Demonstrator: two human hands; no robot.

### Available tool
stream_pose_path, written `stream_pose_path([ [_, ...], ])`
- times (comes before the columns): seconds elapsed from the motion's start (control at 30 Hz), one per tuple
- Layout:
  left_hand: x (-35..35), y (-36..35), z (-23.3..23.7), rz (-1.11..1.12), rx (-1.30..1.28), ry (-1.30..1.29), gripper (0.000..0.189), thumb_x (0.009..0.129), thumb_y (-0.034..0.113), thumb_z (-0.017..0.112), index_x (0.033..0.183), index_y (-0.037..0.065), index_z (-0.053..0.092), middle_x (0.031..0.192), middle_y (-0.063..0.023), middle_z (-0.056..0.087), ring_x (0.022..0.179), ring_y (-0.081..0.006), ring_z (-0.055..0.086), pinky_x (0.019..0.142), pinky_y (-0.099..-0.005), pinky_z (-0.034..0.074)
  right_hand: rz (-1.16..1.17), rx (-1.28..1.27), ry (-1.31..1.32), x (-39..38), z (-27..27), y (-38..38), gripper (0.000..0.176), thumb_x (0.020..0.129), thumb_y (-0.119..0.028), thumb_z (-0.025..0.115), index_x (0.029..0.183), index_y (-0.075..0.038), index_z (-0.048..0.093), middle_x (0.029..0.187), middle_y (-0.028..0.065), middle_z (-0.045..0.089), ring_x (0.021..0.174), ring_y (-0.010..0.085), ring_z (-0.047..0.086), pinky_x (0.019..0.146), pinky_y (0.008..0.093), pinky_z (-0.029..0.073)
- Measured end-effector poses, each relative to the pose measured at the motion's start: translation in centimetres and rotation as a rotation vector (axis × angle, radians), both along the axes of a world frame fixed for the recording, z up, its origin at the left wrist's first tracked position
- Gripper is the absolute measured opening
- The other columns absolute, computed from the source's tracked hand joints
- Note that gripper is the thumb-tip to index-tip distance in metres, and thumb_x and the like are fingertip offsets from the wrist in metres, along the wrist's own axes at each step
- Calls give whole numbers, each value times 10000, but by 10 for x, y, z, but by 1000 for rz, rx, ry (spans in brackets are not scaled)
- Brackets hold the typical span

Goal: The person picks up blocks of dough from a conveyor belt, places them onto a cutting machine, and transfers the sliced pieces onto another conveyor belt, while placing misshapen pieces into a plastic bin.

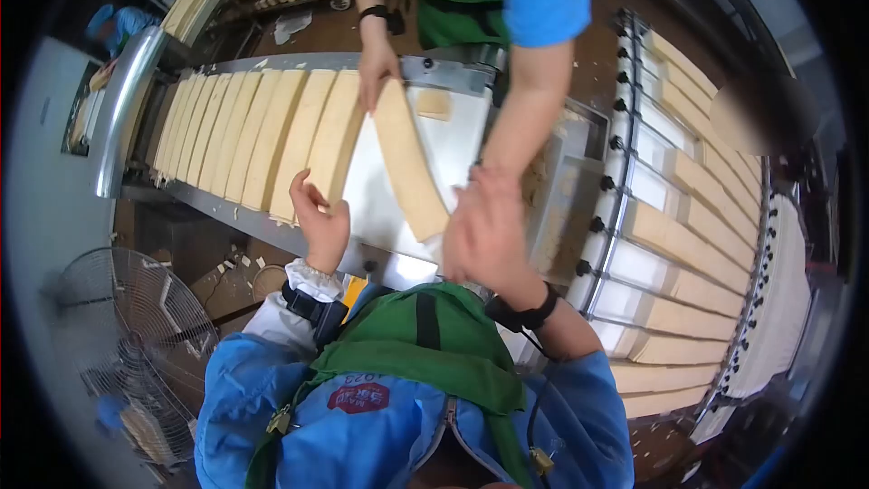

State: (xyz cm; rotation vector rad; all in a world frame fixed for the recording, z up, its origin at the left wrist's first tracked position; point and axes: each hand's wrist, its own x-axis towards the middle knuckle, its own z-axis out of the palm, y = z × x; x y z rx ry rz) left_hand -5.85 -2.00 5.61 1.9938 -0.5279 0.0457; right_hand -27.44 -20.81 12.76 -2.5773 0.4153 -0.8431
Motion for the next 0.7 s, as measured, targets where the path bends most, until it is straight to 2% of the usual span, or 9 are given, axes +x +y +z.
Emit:
stream_pose_path([
  [0.03,11,17,-19,114,9,228,705,751,-63,670,1402,86,444,939,-46,493,811,-156,485,716,-316,448,112,12,-16,28,4,14,447,805,-30,676,1250,1,642,1385,270,538,1380,469,466,1148,600,370],
  [0.07,27,40,-54,166,81,224,774,725,-81,659,1431,121,414,874,-15,483,731,-120,460,627,-288,408,186,31,16,58,3,26,453,807,-28,668,1257,13,634,1383,276,539,1378,465,469,1154,586,371],
  [0.2,39,83,-82,192,66,703,877,712,-115,697,1484,80,332,1269,-188,563,993,-239,649,754,-329,556,288,137,204,181,-41,51,486,819,-42,646,1291,65,597,1393,310,533,1385,460,465,1177,533,369],
  [0.3,50,97,-80,55,-34,901,908,729,-116,692,1524,92,304,1350,-199,540,1035,-251,656,793,-335,571,183,114,334,278,-101,46,525,859,-95,575,1340,114,573,1437,326,531,1423,474,436,1209,530,326],
  [0.43,68,103,-68,-189,62,1051,1008,759,-50,763,1608,136,253,1269,-163,618,1008,-231,664,786,-330,573,-78,105,373,360,-163,14,624,937,-184,553,1479,109,452,1580,287,411,1521,423,314,1272,508,210],
  [0.47,69,108,-79,-230,36,1005,1067,759,-20,795,1642,164,224,1079,-117,669,913,-197,667,736,-318,561,-123,128,376,368,-171,8,641,954,-200,546,1503,108,425,1607,277,384,1540,411,286,1283,504,185],
  [0.57,80,114,-77,-288,20,1177,1092,766,-5,805,1657,178,200,906,-71,661,797,-167,649,697,-308,544,-128,115,475,366,-173,9,671,976,-221,540,1538,105,373,1651,260,319,1577,379,213,1299,493,141],
  [0.6,83,114,-75,-296,-24,1208,1101,787,-16,793,1670,196,170,780,-30,621,680,-144,605,634,-290,511,-168,10,371,369,-170,14,631,941,-216,568,1479,92,452,1570,253,426,1516,381,317,1284,515,175],
  [0.7,92,111,-69,-299,-115,1347,1067,815,-49,756,1669,199,167,798,-36,609,649,-136,579,587,-280,483,-178,93,544,381,-150,4,583,884,-217,603,1384,74,526,1415,222,538,1396,375,428,1261,547,207],
])
